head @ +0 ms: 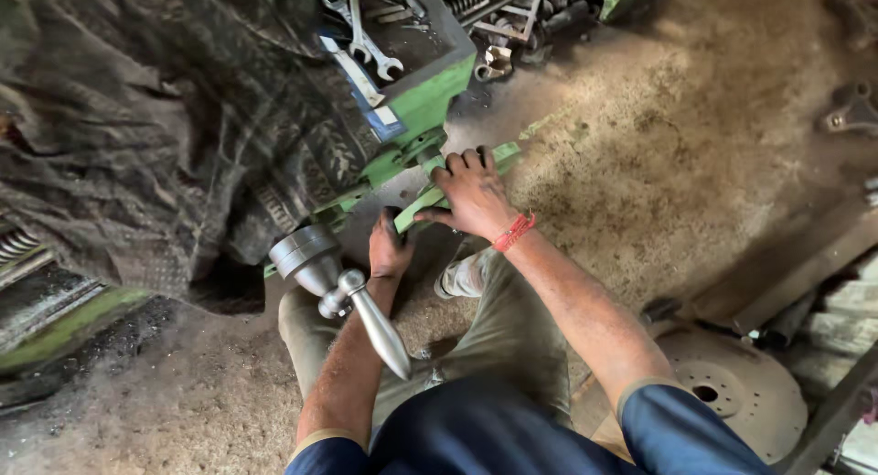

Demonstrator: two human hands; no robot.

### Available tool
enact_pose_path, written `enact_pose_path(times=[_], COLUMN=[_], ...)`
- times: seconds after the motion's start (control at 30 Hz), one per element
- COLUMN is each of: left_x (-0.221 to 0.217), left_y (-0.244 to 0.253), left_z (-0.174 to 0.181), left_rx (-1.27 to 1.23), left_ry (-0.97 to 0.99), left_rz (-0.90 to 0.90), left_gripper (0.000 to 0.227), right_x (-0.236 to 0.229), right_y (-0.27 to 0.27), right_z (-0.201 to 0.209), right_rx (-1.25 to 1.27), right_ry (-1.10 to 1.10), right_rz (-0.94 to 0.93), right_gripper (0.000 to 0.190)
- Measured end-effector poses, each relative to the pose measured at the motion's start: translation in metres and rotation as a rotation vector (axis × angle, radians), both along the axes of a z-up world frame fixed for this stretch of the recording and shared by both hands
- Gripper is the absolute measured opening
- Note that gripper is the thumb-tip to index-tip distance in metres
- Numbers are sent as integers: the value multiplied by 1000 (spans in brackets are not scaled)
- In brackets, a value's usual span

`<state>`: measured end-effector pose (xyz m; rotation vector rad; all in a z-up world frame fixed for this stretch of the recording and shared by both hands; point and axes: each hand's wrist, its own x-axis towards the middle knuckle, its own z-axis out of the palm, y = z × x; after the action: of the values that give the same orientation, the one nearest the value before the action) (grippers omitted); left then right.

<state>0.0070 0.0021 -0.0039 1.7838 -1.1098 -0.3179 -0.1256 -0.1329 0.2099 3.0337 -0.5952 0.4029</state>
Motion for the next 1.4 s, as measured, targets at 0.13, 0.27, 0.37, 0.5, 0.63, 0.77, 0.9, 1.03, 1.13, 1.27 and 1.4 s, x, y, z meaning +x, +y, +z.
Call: enact_pose_path(times=[0.13, 0.27, 0.37, 0.5, 0.63, 0.77, 0.9, 1.03, 1.13, 1.27, 1.4], left_x=[-1, 1, 1, -1, -1, -2, 3, 3, 6, 8, 6], left_y=[-2, -3, -4, -4, 5, 5, 10, 12, 15, 14, 11], left_z=[2, -4, -6, -11, -22, -29, -19, -6, -3, -10, -22], left_rx=[-8, -44, -21, -11, -51, -70, -141, -79, -29, -3, -2], left_ry=[-5, -32, -12, -16, -37, -118, -3, -54, -38, -30, -29], left_rz=[12, -3, 2, 17, 38, 138, 17, 46, 35, 16, 61], left_gripper=[44, 46, 45, 44, 51, 57, 52, 49, 50, 52, 45], right_x=[-2, -1, 0, 0, 2, 9, 11, 14, 15, 16, 17], right_y=[0, 1, 1, 1, 3, 15, 21, 23, 25, 26, 27], right_z=[0, 2, 2, -3, -6, -2, 3, 3, 1, -2, -3], right_rx=[-4, 20, 30, 37, -70, -122, -60, -115, -88, -104, -84], right_ry=[-22, -5, 24, 27, 50, 50, 105, 72, 112, 132, 158], right_rz=[-4, -12, -23, -27, -18, -22, -13, 17, 6, 4, -5], right_gripper=[76, 77, 77, 79, 80, 75, 74, 75, 75, 77, 79])
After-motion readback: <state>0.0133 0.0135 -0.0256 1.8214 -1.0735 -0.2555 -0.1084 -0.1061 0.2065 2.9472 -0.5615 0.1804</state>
